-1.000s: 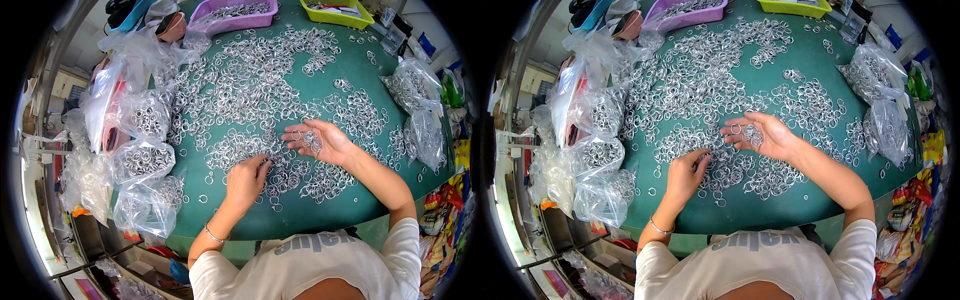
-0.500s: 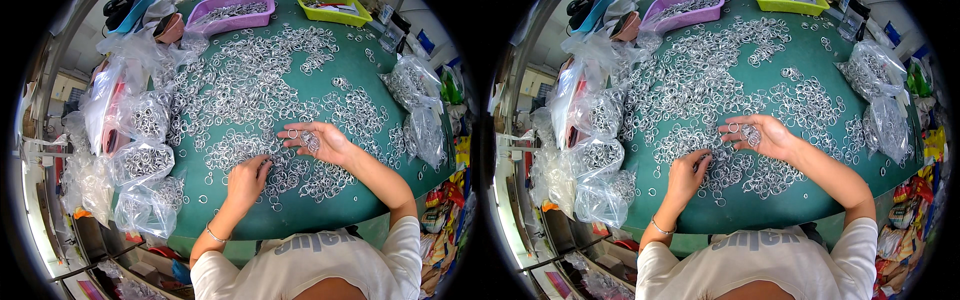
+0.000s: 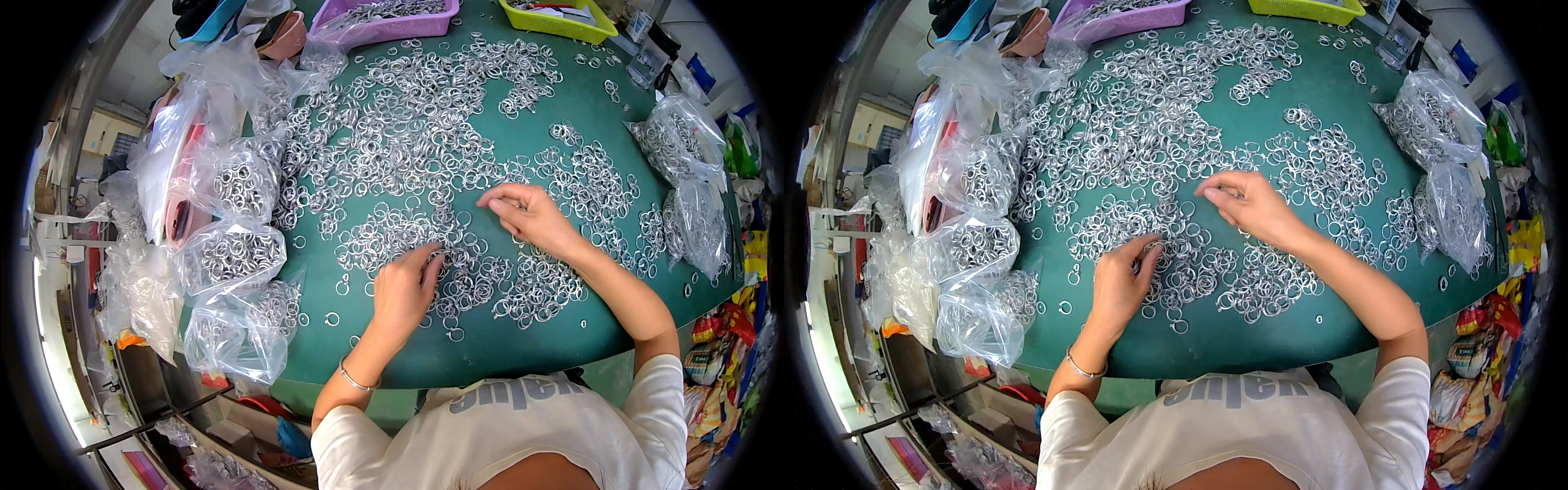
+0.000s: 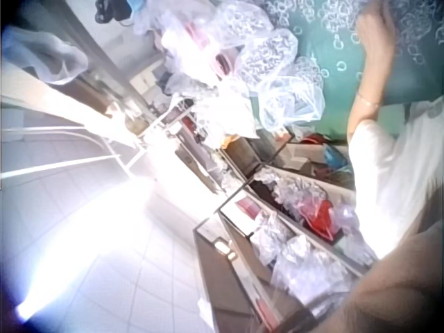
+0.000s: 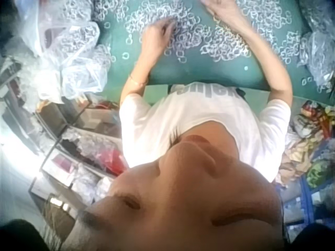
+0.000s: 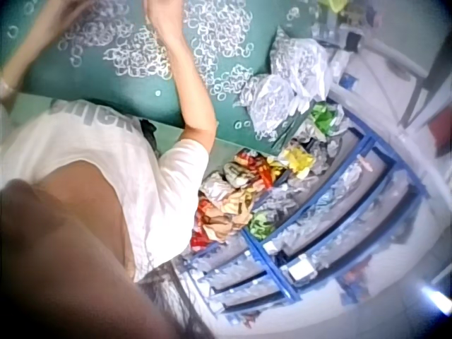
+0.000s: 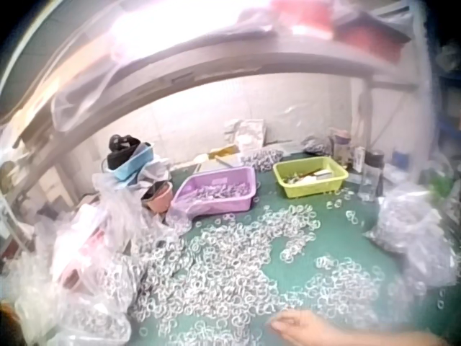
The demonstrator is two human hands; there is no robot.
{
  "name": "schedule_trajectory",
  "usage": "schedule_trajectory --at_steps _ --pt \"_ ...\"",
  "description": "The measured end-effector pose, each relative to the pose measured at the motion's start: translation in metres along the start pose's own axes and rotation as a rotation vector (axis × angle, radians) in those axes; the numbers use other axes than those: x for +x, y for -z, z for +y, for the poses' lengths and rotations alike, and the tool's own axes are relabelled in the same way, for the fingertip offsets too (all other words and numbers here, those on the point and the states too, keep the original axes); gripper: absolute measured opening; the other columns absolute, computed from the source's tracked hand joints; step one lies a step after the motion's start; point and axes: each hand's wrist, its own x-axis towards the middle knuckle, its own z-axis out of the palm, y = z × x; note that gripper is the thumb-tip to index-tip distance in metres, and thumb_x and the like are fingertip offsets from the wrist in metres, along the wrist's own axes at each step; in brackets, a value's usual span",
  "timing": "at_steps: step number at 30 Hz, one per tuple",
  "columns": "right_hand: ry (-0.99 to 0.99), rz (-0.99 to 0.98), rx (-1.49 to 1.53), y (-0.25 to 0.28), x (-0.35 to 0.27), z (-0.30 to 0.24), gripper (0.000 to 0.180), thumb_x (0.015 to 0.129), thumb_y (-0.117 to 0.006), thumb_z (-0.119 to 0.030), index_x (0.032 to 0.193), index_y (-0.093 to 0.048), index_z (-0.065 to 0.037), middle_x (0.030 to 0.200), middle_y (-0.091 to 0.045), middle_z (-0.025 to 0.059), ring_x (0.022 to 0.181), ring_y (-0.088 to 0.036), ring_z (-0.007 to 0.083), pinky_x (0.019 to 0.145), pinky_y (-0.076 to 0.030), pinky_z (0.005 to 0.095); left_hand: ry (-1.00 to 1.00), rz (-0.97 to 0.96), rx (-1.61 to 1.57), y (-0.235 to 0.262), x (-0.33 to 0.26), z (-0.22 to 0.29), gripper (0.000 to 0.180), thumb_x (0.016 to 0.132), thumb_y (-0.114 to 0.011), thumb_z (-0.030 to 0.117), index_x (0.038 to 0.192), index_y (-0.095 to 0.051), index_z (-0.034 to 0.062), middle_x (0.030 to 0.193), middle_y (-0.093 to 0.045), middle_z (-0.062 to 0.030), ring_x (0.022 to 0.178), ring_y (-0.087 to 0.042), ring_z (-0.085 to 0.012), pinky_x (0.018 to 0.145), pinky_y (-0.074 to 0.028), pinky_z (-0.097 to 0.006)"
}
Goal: The person sorts and organizes a large quantity of small metal rings on a green tabletop by hand, moving them into piles and checking individual components.
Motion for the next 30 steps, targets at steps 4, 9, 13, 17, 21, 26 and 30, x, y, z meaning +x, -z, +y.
schedule_trajectory --at_steps 4,9,13,17,21,26,30 --pt "0.213 -0.142 -0.830 -0.012 -0.002 -0.003 0.010 0.082 -0.058 -0.017 0.084 -0.062 -0.008 0.072 -0.060 0.0100 0.059 -0.059 0.0289 0.051 -0.045 0.0392 -0.118 0.004 0.135 -0.006 -0.001 -0.005 0.021 0.081 -0.063 0.013 0.101 -0.065 0.0097 0.070 -0.063 -0.0112 0.052 -0.057 -0.0263 0.049 -0.044 -0.034" --pt "0.315 0.007 -0.957 0.001 0.001 0.010 0.007 0.079 -0.058 -0.013 0.082 -0.059 -0.007 0.070 -0.062 0.0112 0.060 -0.060 0.0309 0.051 -0.046 0.0407 -0.091 -0.025 0.280 0.005 -0.004 -0.008 0.015 0.081 -0.062 0.014 0.094 -0.066 0.0090 0.077 -0.065 -0.0099 0.060 -0.061 -0.0283 0.052 -0.047 -0.036" --pt "0.167 0.029 -0.966 0.011 -0.007 -0.006 0.009 0.080 -0.059 -0.013 0.087 -0.058 -0.007 0.070 -0.062 0.0114 0.060 -0.060 0.0319 0.051 -0.046 0.0417 -0.068 -0.018 0.282 0.014 -0.007 -0.022 0.011 0.080 -0.063 0.013 0.089 -0.065 0.0075 0.078 -0.065 -0.0098 0.062 -0.062 -0.0281 0.054 -0.048 -0.036" --pt "0.237 -0.125 -0.873 -0.012 -0.009 -0.004 0.015 0.078 -0.062 -0.014 0.092 -0.057 -0.007 0.072 -0.062 0.0121 0.064 -0.060 0.0318 0.053 -0.045 0.0418 -0.081 0.073 0.181 0.007 -0.007 -0.011 0.017 0.080 -0.064 0.014 0.095 -0.066 0.0091 0.077 -0.065 -0.0100 0.056 -0.060 -0.0274 0.050 -0.047 -0.035" --pt "0.173 -0.184 -0.863 -0.016 -0.005 0.002 0.015 0.078 -0.063 -0.017 0.088 -0.060 -0.006 0.073 -0.063 0.0119 0.065 -0.060 0.0324 0.055 -0.046 0.0413 -0.194 -0.085 0.320 0.003 -0.011 -0.009 0.023 0.082 -0.061 0.020 0.103 -0.063 0.0118 0.067 -0.059 -0.0077 0.051 -0.058 -0.0268 0.043 -0.044 -0.035" --pt "-0.127 -0.096 -0.402 0.000 -0.010 -0.020 0.013 0.078 -0.065 -0.015 0.083 -0.064 -0.003 0.060 -0.058 0.0062 0.053 -0.052 0.0121 0.051 -0.040 0.0302 0.212 -0.268 -0.541 0.012 -0.010 -0.004 0.028 0.090 -0.052 0.029 0.102 -0.062 0.0055 0.062 -0.054 -0.0052 0.044 -0.048 -0.0121 0.038 -0.037 -0.025" --pt "-0.098 -0.347 -0.239 -0.025 -0.023 -0.042 0.013 0.079 -0.066 -0.011 0.088 -0.065 -0.003 0.057 -0.057 0.0020 0.052 -0.046 0.0049 0.049 -0.036 0.0236 0.726 -0.601 -1.363 0.000 -0.010 0.014 0.042 0.096 -0.040 0.036 0.096 -0.061 -0.0007 0.065 -0.054 -0.0046 0.047 -0.045 -0.0076 0.037 -0.029 -0.019"
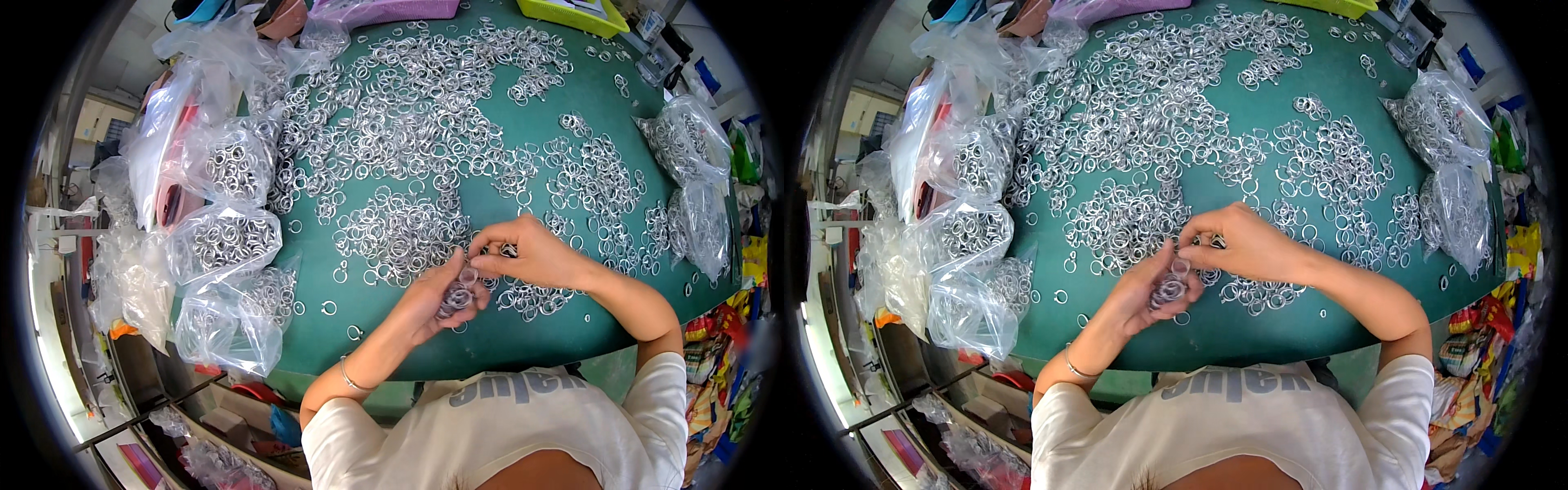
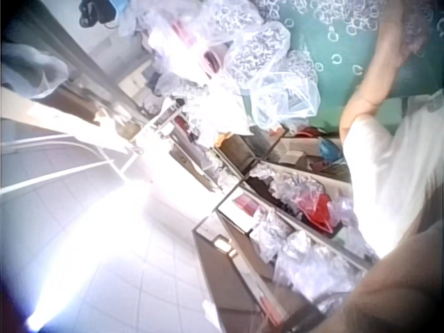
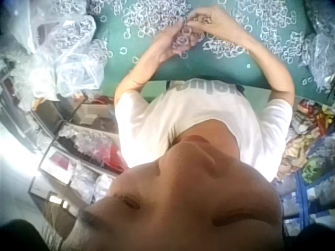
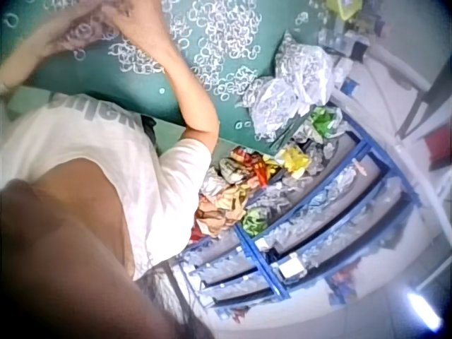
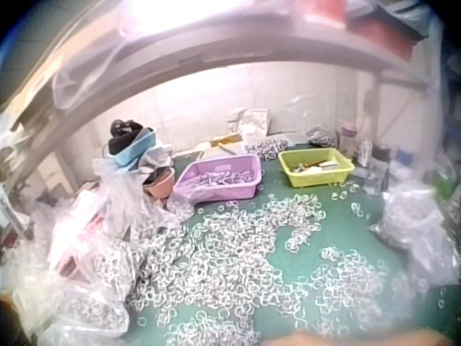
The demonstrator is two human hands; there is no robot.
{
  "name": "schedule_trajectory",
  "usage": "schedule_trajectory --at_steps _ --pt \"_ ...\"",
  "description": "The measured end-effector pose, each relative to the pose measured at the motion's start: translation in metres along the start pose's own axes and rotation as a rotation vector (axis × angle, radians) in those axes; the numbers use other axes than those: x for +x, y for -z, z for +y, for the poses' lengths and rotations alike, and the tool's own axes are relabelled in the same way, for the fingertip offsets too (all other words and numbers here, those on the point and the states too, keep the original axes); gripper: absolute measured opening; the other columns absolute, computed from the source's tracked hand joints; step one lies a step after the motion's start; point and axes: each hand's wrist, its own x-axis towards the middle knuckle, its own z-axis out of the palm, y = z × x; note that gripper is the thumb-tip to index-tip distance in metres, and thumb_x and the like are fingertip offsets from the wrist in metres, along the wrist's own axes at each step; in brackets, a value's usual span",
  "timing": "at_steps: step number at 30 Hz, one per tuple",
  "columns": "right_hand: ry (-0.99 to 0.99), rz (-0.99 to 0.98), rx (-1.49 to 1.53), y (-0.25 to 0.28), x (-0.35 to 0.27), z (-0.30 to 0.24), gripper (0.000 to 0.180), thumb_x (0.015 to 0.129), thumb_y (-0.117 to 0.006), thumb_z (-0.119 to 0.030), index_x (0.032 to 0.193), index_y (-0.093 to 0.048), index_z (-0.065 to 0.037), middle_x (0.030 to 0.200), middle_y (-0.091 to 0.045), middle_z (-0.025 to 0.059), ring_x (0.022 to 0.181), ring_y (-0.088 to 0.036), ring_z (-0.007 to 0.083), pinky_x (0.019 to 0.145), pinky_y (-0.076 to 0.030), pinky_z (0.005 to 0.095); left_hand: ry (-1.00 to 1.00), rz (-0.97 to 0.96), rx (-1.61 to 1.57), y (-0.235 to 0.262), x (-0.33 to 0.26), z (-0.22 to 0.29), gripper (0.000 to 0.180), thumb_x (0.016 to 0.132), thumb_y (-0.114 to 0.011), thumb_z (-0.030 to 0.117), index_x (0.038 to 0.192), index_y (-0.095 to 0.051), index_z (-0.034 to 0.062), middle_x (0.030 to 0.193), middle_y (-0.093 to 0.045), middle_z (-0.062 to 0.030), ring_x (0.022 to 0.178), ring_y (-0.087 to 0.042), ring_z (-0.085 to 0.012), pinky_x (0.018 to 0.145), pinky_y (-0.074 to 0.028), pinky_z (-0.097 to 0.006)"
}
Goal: The person sorts and organizes a large quantity of small metal rings on a green tabletop by hand, moving them into piles and checking individual components.
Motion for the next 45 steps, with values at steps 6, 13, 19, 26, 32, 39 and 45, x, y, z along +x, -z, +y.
schedule_trajectory --at_steps 6,13,19,26,32,39,45 --pt "0.148 0.292 -0.482 -0.003 0.019 0.029 0.011 0.078 -0.064 -0.010 0.088 -0.065 -0.004 0.060 -0.057 0.0076 0.052 -0.052 0.0144 0.048 -0.040 0.0286 0.085 -0.156 -0.152 0.012 0.003 -0.016 0.040 0.096 -0.041 0.033 0.087 -0.060 -0.0001 0.069 -0.057 -0.0065 0.049 -0.047 -0.0105 0.039 -0.033 -0.021" --pt "-0.012 0.279 -0.139 0.014 0.018 0.041 0.008 0.081 -0.062 -0.010 0.086 -0.060 -0.003 0.059 -0.056 0.0035 0.048 -0.048 0.0111 0.045 -0.037 0.0241 -0.020 -0.031 -0.076 0.005 -0.003 -0.017 0.026 0.095 -0.046 0.022 0.098 -0.060 0.0005 0.081 -0.059 -0.0069 0.063 -0.050 -0.0082 0.045 -0.035 -0.019" --pt "-0.282 0.092 0.899 0.028 0.005 0.030 0.011 0.084 -0.047 -0.009 0.088 -0.053 -0.002 0.075 -0.056 0.0102 0.049 -0.046 0.0109 0.038 -0.028 0.0203 -0.103 -0.067 0.041 0.006 -0.002 -0.016 0.022 0.093 -0.049 0.016 0.103 -0.060 0.0001 0.072 -0.056 -0.0024 0.054 -0.040 -0.0056 0.044 -0.029 -0.017" --pt "-0.247 0.111 0.442 0.026 0.008 0.032 0.017 0.082 -0.055 -0.013 0.094 -0.059 -0.003 0.072 -0.057 0.0049 0.057 -0.049 0.0124 0.044 -0.036 0.0239 -0.711 0.396 1.106 0.012 -0.003 -0.012 0.021 0.084 -0.062 0.016 0.101 -0.063 0.0041 0.060 -0.049 -0.0010 0.046 -0.042 -0.0097 0.042 -0.033 -0.026" --pt "0.012 0.218 -0.528 -0.004 0.010 0.033 0.010 0.074 -0.066 -0.012 0.078 -0.063 -0.003 0.071 -0.062 0.0094 0.066 -0.061 0.0264 0.056 -0.045 0.0357 -0.722 0.629 1.616 0.018 0.001 -0.009 0.024 0.079 -0.066 0.017 0.101 -0.064 0.0092 0.068 -0.059 -0.0095 0.051 -0.054 -0.0276 0.046 -0.042 -0.037" --pt "-0.063 0.296 0.066 0.026 0.009 0.035 0.011 0.081 -0.064 -0.013 0.079 -0.060 -0.003 0.057 -0.048 -0.0032 0.050 -0.041 0.0036 0.045 -0.032 0.0222 -0.672 0.718 1.624 0.027 -0.012 -0.004 0.025 0.077 -0.067 0.016 0.102 -0.065 0.0100 0.070 -0.061 -0.0097 0.055 -0.058 -0.0273 0.049 -0.044 -0.036" --pt "-0.321 0.203 0.325 0.034 -0.006 0.035 0.012 0.087 -0.055 -0.014 0.083 -0.058 -0.003 0.057 -0.044 -0.0049 0.048 -0.035 0.0015 0.042 -0.025 0.0183 -0.650 0.786 1.656 0.043 -0.021 -0.001 0.022 0.082 -0.060 0.018 0.102 -0.063 0.0113 0.074 -0.061 -0.0093 0.061 -0.060 -0.0300 0.052 -0.047 -0.039"
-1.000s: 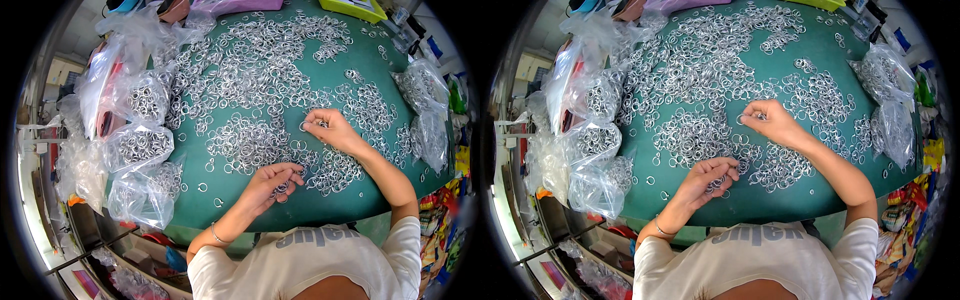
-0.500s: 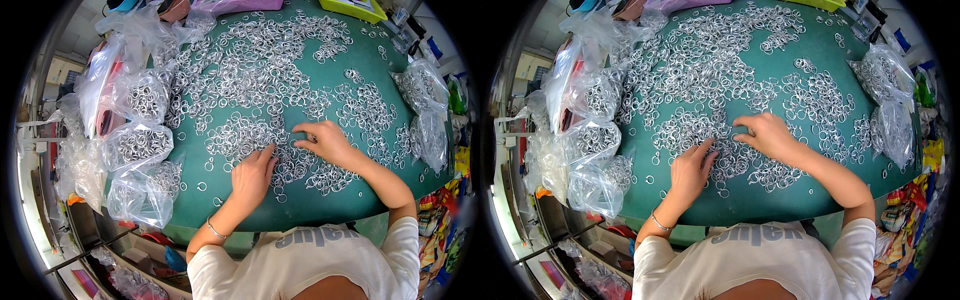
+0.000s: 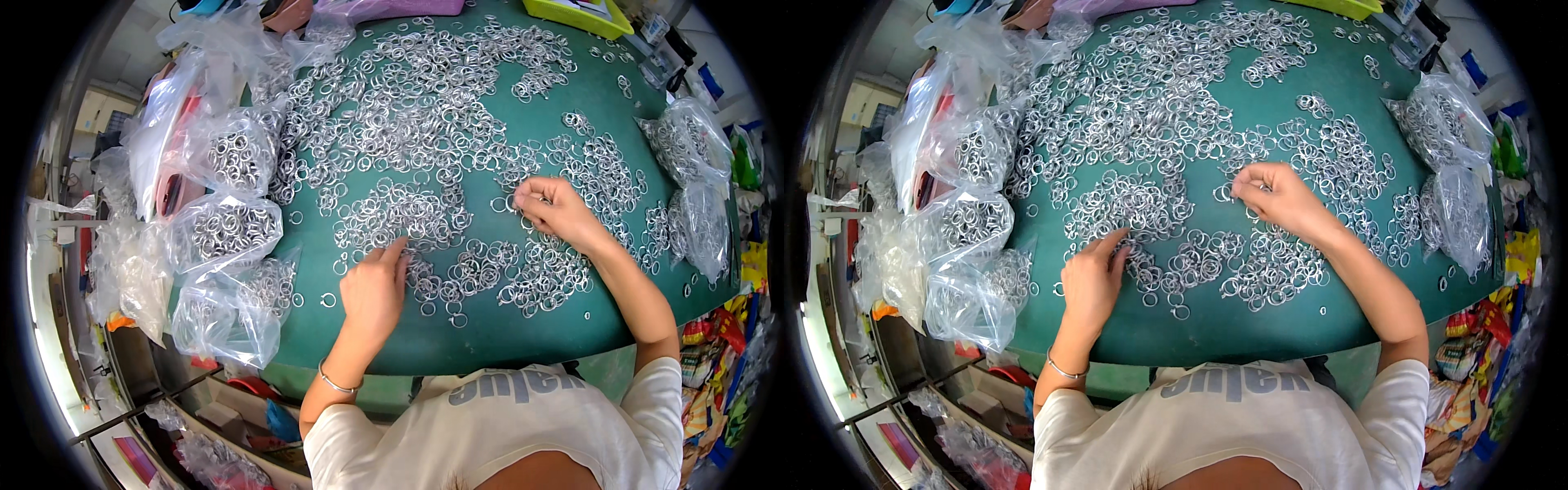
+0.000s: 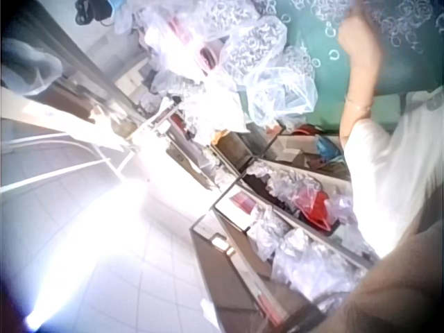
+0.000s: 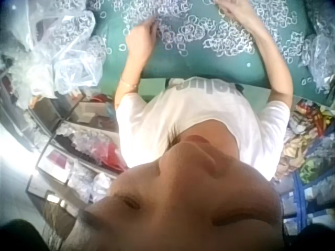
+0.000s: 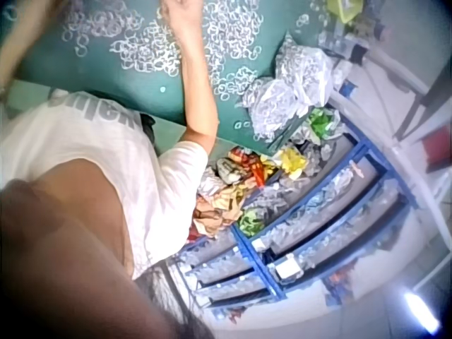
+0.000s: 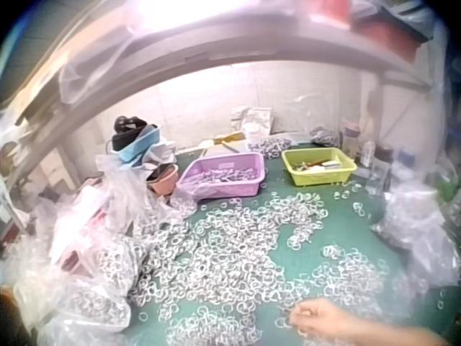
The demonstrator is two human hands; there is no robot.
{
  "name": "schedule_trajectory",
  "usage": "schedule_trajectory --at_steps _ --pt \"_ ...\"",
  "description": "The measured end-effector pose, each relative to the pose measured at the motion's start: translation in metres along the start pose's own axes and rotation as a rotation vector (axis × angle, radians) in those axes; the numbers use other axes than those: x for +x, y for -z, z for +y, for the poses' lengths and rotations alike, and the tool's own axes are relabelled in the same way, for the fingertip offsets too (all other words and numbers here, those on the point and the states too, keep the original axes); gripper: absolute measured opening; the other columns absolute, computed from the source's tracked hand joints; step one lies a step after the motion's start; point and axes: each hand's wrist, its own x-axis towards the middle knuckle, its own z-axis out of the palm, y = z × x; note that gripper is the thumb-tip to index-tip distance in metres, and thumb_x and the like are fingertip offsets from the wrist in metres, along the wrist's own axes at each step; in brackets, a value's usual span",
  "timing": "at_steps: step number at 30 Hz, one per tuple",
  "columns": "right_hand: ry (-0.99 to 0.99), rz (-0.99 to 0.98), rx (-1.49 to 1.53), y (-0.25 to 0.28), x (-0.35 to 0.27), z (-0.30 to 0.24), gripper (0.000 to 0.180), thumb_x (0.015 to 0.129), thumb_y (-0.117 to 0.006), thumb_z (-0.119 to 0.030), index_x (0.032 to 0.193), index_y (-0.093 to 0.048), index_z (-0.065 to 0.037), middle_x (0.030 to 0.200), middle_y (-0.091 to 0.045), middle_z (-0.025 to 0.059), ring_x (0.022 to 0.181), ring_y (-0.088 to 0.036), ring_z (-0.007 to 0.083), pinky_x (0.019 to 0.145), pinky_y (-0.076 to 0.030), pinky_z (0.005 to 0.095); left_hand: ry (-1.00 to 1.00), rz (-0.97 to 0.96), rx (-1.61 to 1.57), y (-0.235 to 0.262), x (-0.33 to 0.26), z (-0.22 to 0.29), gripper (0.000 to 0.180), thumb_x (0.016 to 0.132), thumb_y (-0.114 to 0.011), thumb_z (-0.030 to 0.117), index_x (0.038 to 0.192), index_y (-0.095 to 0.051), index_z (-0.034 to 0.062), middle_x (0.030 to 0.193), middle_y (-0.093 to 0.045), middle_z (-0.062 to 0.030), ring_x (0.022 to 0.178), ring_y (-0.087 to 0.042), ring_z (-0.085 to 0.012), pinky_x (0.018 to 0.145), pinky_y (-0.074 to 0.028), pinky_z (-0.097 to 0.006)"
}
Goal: The person sorts and organizes a large quantity of small metal rings on a green tabletop by hand, moving them into piles and checking individual components.
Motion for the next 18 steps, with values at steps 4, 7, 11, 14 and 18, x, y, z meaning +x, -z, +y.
schedule_trajectory --at_steps 4,7,11,14,18 --pt "-0.043 -0.075 0.066 -0.005 -0.005 -0.003 0.013 0.087 -0.055 -0.014 0.083 -0.059 -0.002 0.057 -0.045 -0.0041 0.048 -0.036 0.0019 0.042 -0.027 0.0184 0.033 0.030 -0.206 0.004 -0.004 0.009 0.022 0.082 -0.060 0.014 0.102 -0.062 0.0070 0.076 -0.061 -0.0113 0.059 -0.060 -0.0288 0.050 -0.045 -0.036" --pt "0.025 -0.155 -0.003 -0.020 -0.012 -0.004 0.015 0.087 -0.055 -0.015 0.084 -0.058 -0.001 0.060 -0.047 -0.0034 0.053 -0.040 0.0020 0.045 -0.031 0.0202 0.238 -0.398 -1.046 0.000 -0.009 0.031 0.026 0.091 -0.051 0.020 0.109 -0.058 0.0025 0.061 -0.049 -0.0017 0.049 -0.040 -0.0097 0.041 -0.029 -0.023" --pt "-0.047 -0.262 0.024 -0.038 -0.023 -0.018 0.016 0.089 -0.055 -0.016 0.086 -0.059 -0.001 0.064 -0.051 -0.0025 0.055 -0.042 0.0026 0.047 -0.034 0.0202 0.521 -0.828 -1.548 -0.008 -0.009 0.041 0.043 0.098 -0.036 0.035 0.114 -0.053 -0.0006 0.059 -0.041 0.0025 0.047 -0.031 -0.0040 0.040 -0.021 -0.018" --pt "-0.057 -0.238 0.056 -0.037 -0.024 -0.011 0.017 0.090 -0.053 -0.016 0.086 -0.059 0.000 0.065 -0.052 -0.0022 0.055 -0.042 0.0027 0.047 -0.033 0.0203 0.814 -0.899 -1.821 -0.007 -0.001 0.038 0.055 0.097 -0.028 0.043 0.113 -0.053 -0.0039 0.060 -0.042 0.0001 0.047 -0.033 -0.0057 0.040 -0.025 -0.018" --pt "-0.001 -0.203 -0.043 -0.039 -0.023 -0.007 0.018 0.089 -0.054 -0.016 0.087 -0.059 0.001 0.068 -0.054 -0.0015 0.057 -0.044 0.0040 0.049 -0.037 0.0218 0.851 -0.815 -1.875 -0.010 -0.001 0.038 0.061 0.097 -0.022 0.044 0.115 -0.052 -0.0057 0.098 -0.063 -0.0183 0.081 -0.063 -0.0218 0.057 -0.050 -0.024"
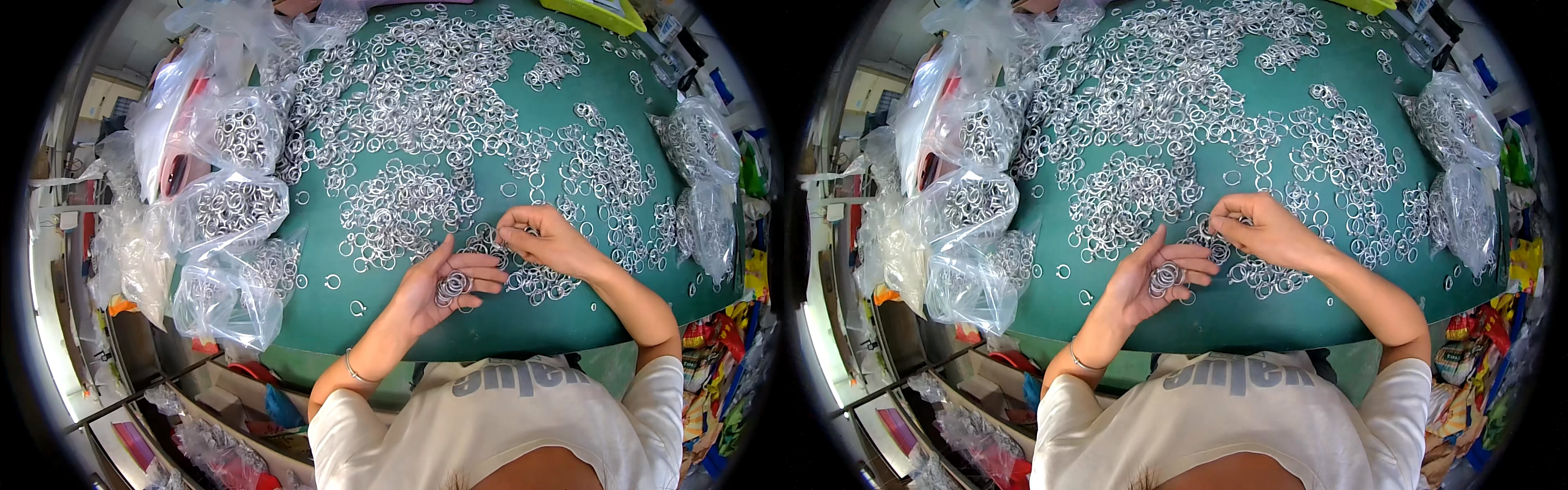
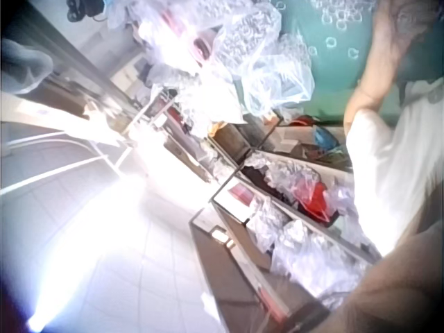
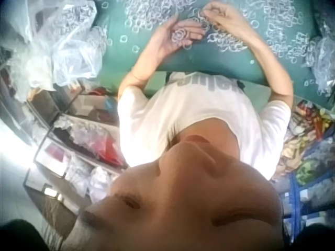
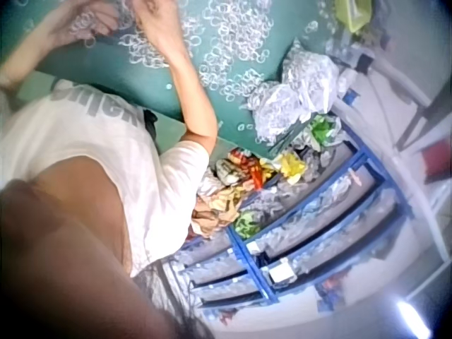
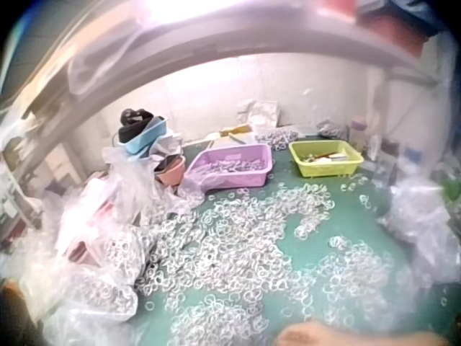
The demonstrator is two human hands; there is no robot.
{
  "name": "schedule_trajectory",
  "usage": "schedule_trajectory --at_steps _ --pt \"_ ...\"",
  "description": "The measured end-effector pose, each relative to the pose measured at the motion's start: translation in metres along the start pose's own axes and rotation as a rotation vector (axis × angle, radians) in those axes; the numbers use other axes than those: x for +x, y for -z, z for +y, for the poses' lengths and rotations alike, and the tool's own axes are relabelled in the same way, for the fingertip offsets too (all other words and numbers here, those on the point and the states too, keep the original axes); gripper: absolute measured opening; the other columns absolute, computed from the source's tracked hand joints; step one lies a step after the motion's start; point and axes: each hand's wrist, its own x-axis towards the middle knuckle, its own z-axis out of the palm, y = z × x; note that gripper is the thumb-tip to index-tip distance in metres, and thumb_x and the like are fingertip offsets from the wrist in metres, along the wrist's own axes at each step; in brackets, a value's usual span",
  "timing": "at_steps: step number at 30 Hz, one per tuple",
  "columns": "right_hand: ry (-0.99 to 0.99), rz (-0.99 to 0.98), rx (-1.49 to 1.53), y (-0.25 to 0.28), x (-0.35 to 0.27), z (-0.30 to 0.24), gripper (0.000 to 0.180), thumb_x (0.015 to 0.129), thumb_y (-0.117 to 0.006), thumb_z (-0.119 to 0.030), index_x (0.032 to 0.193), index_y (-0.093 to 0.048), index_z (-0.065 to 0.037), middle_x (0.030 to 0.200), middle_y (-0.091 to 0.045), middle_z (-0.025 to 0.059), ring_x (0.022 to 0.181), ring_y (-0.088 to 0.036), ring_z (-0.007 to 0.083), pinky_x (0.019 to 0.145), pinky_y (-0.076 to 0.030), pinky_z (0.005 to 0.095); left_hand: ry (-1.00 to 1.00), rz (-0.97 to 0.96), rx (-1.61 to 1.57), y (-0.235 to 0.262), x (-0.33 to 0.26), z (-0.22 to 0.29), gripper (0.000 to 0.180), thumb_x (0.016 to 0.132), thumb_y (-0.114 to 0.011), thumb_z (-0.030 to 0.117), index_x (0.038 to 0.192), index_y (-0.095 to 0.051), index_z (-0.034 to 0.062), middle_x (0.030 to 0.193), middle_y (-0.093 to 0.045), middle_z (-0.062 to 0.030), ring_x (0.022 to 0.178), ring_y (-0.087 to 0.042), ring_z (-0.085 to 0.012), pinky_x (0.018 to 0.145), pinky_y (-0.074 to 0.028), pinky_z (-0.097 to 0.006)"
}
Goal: The person sorts and organizes a large quantity of small metal rings on a green tabletop by hand, moving them into piles and checking individual components.
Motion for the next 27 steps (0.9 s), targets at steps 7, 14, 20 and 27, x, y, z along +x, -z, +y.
schedule_trajectory --at_steps 7,14,20,27 --pt "0.184 0.310 -0.874 0.009 0.008 0.001 0.016 0.084 -0.057 -0.016 0.097 -0.060 -0.006 0.063 -0.058 0.0193 0.065 -0.059 0.0372 0.058 -0.047 0.0424 -0.002 -0.591 -0.374 0.063 0.018 -0.024 0.044 0.097 -0.037 0.034 0.106 -0.058 -0.0042 0.079 -0.062 -0.0133 0.060 -0.057 -0.0175 0.048 -0.043 -0.023" --pt "0.520 0.158 -0.861 -0.007 0.018 0.004 0.023 0.081 -0.062 -0.020 0.101 -0.059 -0.010 0.072 -0.063 0.0123 0.065 -0.060 0.0315 0.056 -0.047 0.0420 -0.845 0.543 1.354 0.010 -0.010 -0.014 0.015 0.083 -0.063 0.016 0.090 -0.065 0.0023 0.060 -0.057 -0.0075 0.048 -0.052 -0.0160 0.044 -0.040 -0.029" --pt "0.403 0.047 -1.044 0.003 0.016 0.004 0.011 0.076 -0.063 -0.016 0.079 -0.058 -0.006 0.071 -0.062 0.0121 0.067 -0.061 0.0313 0.056 -0.047 0.0422 -0.910 0.648 1.703 0.013 -0.006 0.001 0.019 0.076 -0.068 0.015 0.092 -0.065 0.0043 0.065 -0.061 -0.0117 0.051 -0.056 -0.0249 0.046 -0.043 -0.033" --pt "0.254 0.307 -1.214 0.021 0.012 -0.001 0.014 0.076 -0.058 -0.008 0.090 -0.057 -0.005 0.061 -0.059 0.0153 0.059 -0.060 0.0336 0.052 -0.045 0.0443 -0.929 0.617 1.864 0.012 0.003 0.008 0.029 0.077 -0.068 0.018 0.103 -0.062 0.0086 0.065 -0.059 -0.0097 0.053 -0.057 -0.0260 0.047 -0.043 -0.036"
